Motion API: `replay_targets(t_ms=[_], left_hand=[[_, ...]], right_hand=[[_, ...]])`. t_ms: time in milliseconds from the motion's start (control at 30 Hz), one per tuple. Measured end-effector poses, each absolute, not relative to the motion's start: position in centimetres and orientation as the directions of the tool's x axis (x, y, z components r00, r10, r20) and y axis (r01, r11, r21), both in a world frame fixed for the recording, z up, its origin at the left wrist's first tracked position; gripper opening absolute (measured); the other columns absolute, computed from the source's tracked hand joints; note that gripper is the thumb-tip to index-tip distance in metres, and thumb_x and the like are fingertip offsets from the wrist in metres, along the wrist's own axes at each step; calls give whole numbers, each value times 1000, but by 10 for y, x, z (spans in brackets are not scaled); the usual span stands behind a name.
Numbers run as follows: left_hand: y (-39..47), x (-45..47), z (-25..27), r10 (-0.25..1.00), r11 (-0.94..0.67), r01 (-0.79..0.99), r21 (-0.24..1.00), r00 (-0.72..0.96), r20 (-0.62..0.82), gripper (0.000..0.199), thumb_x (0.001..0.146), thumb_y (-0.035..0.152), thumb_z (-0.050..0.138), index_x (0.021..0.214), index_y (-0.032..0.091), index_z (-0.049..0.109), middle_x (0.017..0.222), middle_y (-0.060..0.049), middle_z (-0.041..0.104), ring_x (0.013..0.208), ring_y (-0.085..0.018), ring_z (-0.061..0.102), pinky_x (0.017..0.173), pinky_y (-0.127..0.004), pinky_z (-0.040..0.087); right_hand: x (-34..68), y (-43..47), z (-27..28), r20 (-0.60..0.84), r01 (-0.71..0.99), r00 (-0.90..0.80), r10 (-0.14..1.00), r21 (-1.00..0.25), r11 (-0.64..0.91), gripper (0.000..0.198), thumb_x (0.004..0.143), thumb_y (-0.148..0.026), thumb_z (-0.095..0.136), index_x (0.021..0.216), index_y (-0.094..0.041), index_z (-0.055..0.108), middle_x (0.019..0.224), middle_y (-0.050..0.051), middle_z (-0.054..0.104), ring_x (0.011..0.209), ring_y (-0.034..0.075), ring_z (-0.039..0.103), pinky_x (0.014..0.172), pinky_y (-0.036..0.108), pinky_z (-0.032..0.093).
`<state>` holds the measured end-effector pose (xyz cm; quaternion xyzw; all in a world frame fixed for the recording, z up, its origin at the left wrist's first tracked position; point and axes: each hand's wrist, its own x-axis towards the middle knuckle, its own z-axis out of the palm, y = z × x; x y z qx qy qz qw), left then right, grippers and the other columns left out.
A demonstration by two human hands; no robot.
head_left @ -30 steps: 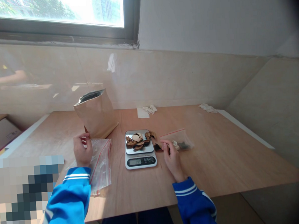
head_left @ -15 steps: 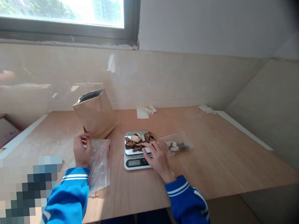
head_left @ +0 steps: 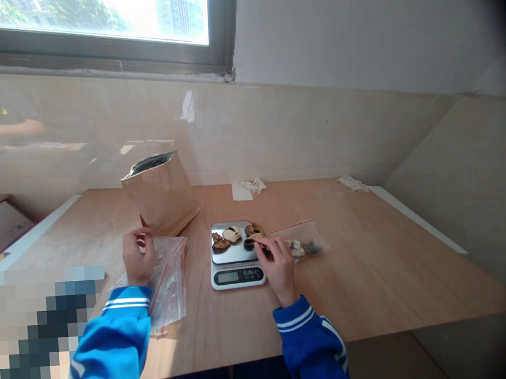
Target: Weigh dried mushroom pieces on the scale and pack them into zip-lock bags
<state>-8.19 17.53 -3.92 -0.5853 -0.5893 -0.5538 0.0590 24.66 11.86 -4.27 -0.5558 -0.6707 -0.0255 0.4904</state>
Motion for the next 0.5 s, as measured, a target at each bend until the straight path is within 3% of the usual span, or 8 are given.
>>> replay_targets(t_ms=[100,167,233,333,500], left_hand=[[175,-82,-39,626,-296,754,587,-311,715,15,87,28,48,95,19,57,91,-5,59,75,-16,56,58,-27,45],[175,-82,-39,627,-295,752,590,-314,713,15,86,28,49,95,18,57,91,-5,59,75,-16,55,58,-26,45],[175,-82,-39,625,-297,751,590,-314,714,15,86,28,49,95,18,57,91,-5,59,75,-15,55,58,-26,45],[175,-83,-40,624,-303,748,591,-313,716,16,87,28,48,95,18,57,92,-5,59,75,-15,55,58,-25,44],[177,-85,-43,615,-309,741,596,-322,720,16,88,28,47,94,17,58,90,-5,59,74,-14,54,58,-25,43]], right_hand=[[256,123,-47,634,805,289,717,-567,176,23,93,-35,49,97,-19,65,92,10,62,88,25,55,81,40,45],[258,125,-51,609,786,319,726,-598,157,27,93,-35,46,107,-17,61,99,13,61,95,27,54,85,44,44],[257,125,-56,618,723,297,728,-644,251,30,94,-29,39,117,-15,52,104,14,59,99,26,54,88,46,44],[249,123,-60,670,584,227,707,-674,451,26,92,-19,35,117,-16,43,108,14,56,103,23,55,91,45,46],[233,120,-50,754,544,55,655,-572,613,19,94,-12,38,109,-21,45,116,13,55,112,20,55,93,43,49]])
